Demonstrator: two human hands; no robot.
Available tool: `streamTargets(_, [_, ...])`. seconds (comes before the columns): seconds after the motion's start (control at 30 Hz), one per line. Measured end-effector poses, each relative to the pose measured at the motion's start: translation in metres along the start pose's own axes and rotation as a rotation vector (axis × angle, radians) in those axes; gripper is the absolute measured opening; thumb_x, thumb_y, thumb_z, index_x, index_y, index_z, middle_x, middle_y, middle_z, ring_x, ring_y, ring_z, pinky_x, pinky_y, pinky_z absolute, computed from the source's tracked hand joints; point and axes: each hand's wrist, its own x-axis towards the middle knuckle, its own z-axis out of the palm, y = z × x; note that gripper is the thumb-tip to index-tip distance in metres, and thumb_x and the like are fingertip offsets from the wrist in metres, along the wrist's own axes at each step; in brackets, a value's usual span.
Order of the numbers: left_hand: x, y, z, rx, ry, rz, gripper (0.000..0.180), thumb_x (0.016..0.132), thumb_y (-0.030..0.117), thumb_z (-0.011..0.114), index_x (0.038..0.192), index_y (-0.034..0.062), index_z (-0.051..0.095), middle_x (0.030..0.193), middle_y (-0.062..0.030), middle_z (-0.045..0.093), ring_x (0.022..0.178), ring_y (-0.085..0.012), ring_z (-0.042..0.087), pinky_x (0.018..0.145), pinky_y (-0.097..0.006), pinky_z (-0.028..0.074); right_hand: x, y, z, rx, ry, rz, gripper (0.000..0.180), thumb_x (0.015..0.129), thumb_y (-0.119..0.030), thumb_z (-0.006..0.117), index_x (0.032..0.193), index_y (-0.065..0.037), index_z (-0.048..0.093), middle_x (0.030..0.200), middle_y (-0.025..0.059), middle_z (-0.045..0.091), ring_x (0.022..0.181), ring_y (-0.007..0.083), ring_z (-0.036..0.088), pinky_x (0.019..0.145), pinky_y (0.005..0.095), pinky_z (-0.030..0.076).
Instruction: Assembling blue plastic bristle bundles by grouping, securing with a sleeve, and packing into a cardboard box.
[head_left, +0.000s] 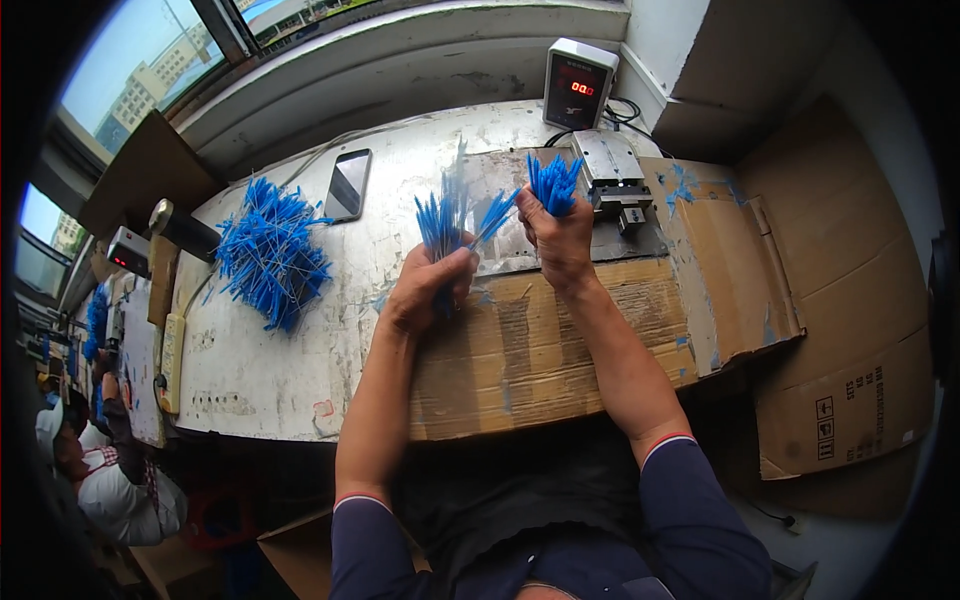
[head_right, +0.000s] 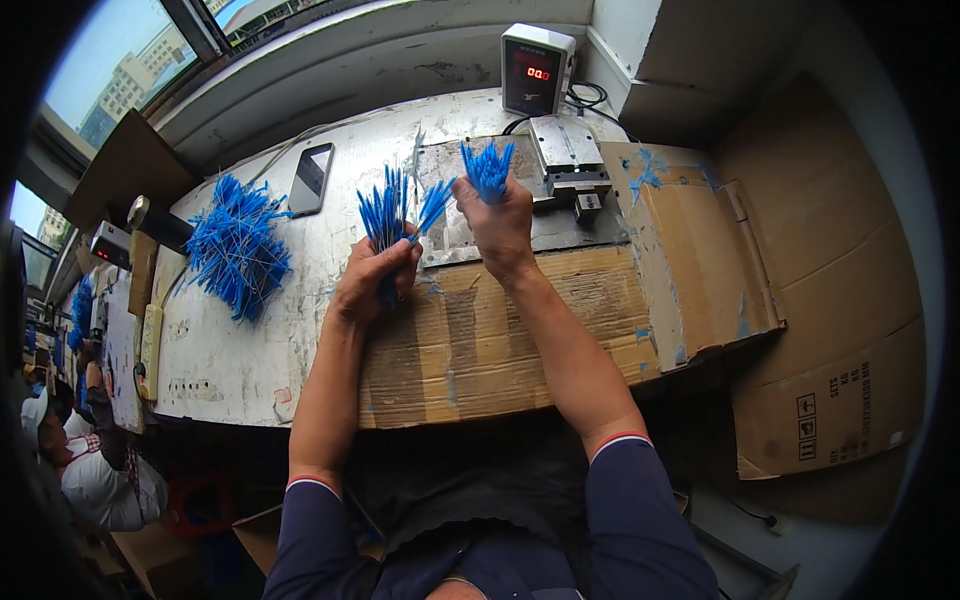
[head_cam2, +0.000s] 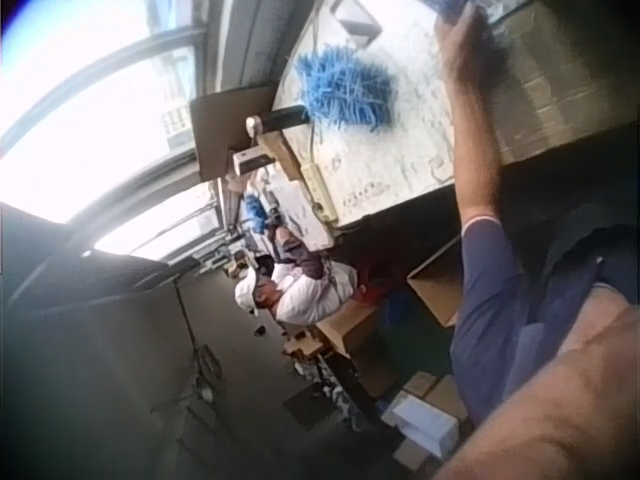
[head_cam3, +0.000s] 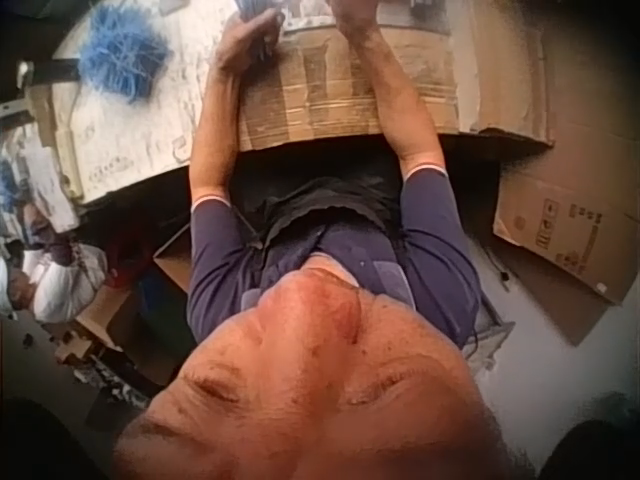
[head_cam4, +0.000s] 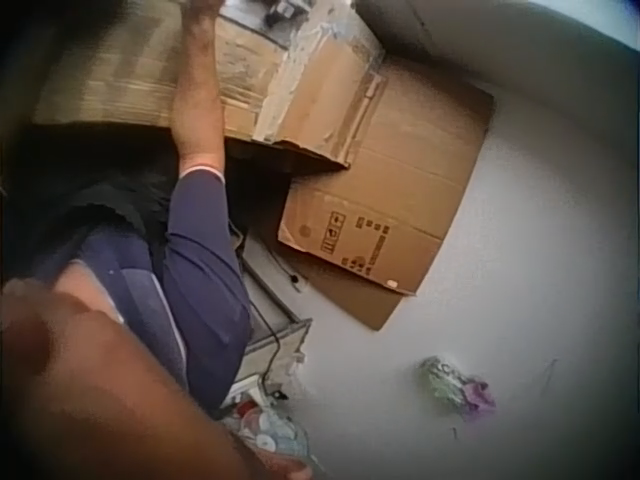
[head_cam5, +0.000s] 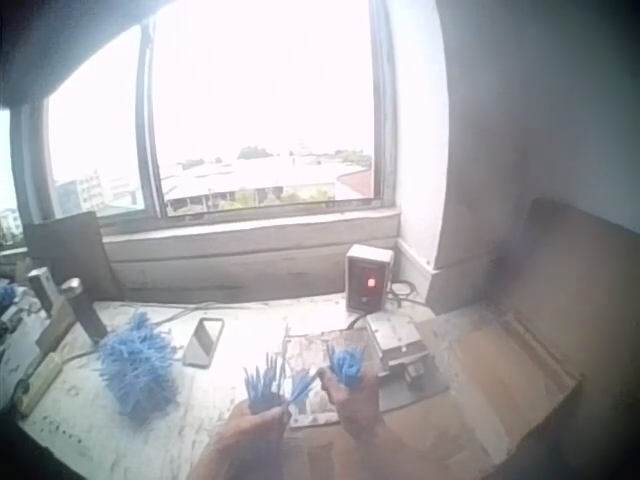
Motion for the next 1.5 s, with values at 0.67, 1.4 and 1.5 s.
streamTargets(0.67, [0.003,-0.005,-0.008,0.184,0.069,0.010,0.033,0.092,0.022,0.075,0.117,0.0060,0.061,0.082,-0.0028,0.067,0.053,-0.0057,0.051,0.047,-0.021,0.040,0.007,-0.025,-0.003,0.205,-0.017,0.227,0.004,0.089,-0.006,0.072,0.092,-0.005,0.069,0.072,0.0005,0.064,0.050,0.0027,0.049,0.041,0.0179,0.032])
streamTargets(1.4, [0.002,-0.010,-0.005,0.008,-0.013,0.054,0.018,0.098,0.020,0.069,0.112,0.0125,0.059,0.080,-0.0020,0.062,0.051,-0.0040,0.047,0.044,-0.018,0.036,0.010,-0.019,-0.011,0.260,0.092,0.228,0.004,0.090,-0.003,0.071,0.091,0.000,0.072,0.072,0.0064,0.068,0.049,0.0061,0.052,0.042,0.0178,0.036])
streamTargets(1.5, [0.003,-0.008,-0.007,0.048,-0.001,0.047,0.017,0.099,0.020,0.068,0.110,0.0129,0.059,0.080,-0.0018,0.061,0.052,-0.0037,0.047,0.044,-0.018,0.036,0.011,-0.016,-0.010,0.285,0.096,0.209,0.007,0.090,-0.007,0.074,0.091,-0.001,0.070,0.073,0.0059,0.067,0.051,0.0081,0.052,0.041,0.0216,0.036])
